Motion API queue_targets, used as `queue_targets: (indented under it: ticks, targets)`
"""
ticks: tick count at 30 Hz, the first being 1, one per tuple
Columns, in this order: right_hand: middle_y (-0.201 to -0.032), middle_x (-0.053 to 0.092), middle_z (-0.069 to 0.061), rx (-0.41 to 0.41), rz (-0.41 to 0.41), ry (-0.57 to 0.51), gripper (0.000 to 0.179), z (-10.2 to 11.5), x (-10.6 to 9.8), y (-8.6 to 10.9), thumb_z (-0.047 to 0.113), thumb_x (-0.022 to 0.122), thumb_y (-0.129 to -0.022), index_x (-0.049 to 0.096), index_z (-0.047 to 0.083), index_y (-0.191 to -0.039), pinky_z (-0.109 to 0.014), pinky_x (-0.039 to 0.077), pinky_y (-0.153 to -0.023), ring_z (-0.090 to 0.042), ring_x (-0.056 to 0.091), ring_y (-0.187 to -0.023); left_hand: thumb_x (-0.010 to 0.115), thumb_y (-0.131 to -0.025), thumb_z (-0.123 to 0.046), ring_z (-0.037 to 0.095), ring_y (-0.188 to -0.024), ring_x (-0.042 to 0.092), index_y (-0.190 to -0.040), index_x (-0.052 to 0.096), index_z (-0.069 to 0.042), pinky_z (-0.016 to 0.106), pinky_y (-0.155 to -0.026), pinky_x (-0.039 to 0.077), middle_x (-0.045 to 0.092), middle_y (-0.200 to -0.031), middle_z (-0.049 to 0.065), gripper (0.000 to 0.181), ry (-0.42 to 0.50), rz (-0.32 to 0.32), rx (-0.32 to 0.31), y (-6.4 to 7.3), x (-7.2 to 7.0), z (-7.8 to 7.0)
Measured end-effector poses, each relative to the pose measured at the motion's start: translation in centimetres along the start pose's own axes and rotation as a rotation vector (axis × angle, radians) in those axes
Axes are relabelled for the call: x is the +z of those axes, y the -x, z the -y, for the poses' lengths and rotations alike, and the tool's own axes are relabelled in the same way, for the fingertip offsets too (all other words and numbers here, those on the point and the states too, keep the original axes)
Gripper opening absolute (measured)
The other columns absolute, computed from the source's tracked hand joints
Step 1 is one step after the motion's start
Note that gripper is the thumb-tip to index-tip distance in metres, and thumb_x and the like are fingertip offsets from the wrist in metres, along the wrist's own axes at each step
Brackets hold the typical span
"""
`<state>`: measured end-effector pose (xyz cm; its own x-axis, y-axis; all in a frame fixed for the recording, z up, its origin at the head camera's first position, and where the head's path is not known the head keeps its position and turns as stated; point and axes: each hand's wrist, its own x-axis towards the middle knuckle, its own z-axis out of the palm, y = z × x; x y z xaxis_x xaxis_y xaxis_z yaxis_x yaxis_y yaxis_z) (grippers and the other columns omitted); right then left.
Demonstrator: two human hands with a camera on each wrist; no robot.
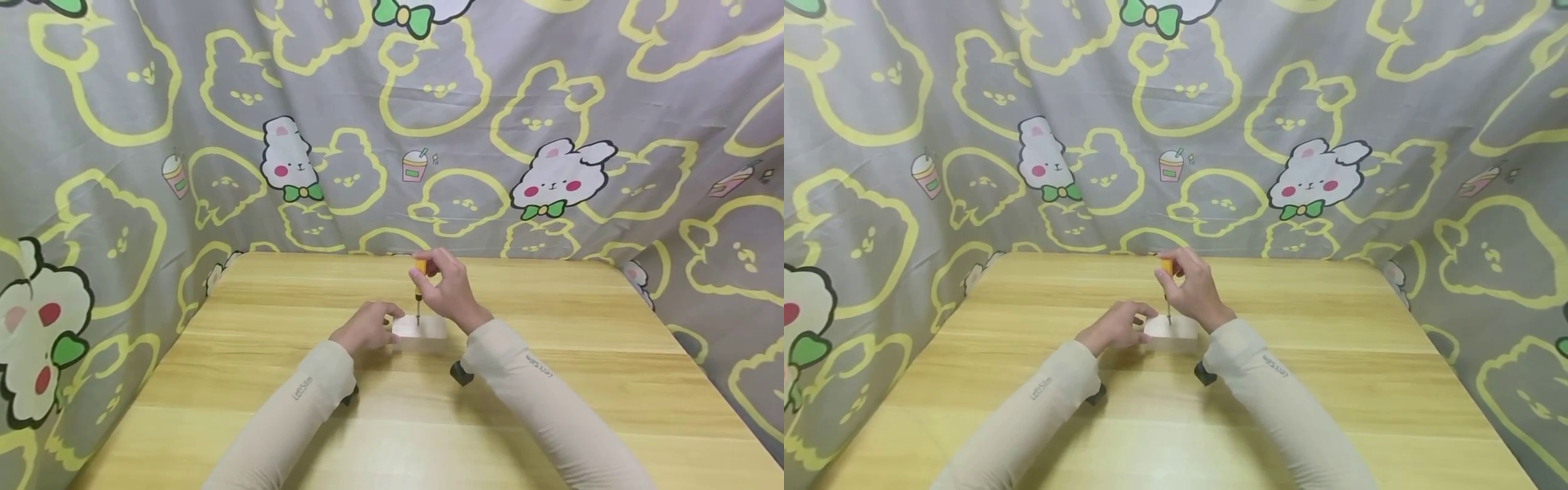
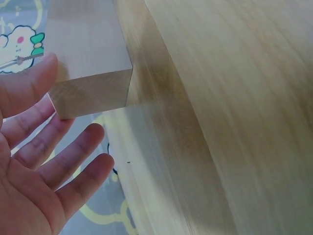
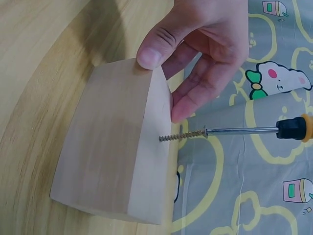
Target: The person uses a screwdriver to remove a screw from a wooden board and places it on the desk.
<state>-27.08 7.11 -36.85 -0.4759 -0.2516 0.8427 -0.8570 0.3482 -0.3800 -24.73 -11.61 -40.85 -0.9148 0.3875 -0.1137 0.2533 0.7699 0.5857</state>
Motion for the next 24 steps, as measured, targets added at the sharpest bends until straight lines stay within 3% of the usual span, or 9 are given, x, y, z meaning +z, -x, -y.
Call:
queue_targets:
  ticks: [5, 18, 24]
  targets:
    - [-0.077, 0.057, -0.012, 0.015, -0.008, 0.013, 0.023, 0.08, 0.1, -0.09, 0.002, 0.076, -0.081, 0.064, -0.001, -0.101, -0.034, 0.054, -0.059, -0.021, 0.056, -0.066, 0.08, -0.081, -0.014, 0.03, -0.114, 0.059, -0.126, 0.063, -0.011, 0.042, -0.095, 0.05, 0.058, -0.133, 0.008, 0.049, 0.005, -0.001, -0.005, 0.13, -0.02, 0.13]
    - [-0.088, 0.062, -0.015, 0.011, -0.002, -0.035, 0.021, 0.28, -0.07, 0.1, -0.006, 0.066, -0.086, 0.065, -0.004, -0.108, -0.036, 0.059, -0.067, -0.024, 0.063, -0.075, 0.079, -0.082, -0.015, 0.029, -0.114, 0.059, -0.127, 0.063, -0.011, 0.041, -0.096, 0.049, 0.059, -0.132, 0.008, 0.048, -0.008, 0.002, 0.005, -0.07, 0.22, 0.11]
    - [-0.087, 0.06, -0.011, 0.014, 0.0, -0.008, 0.029, 0.25, -0.07, 0.19, 0.001, 0.076, -0.081, 0.066, -0.001, -0.108, -0.04, 0.056, -0.062, -0.024, 0.057, -0.074, 0.079, -0.082, -0.015, 0.03, -0.115, 0.059, -0.127, 0.062, -0.011, 0.042, -0.096, 0.049, 0.058, -0.133, 0.008, 0.049, -0.012, 0.0, 0.005, 0.03, 0.15, 0.06]
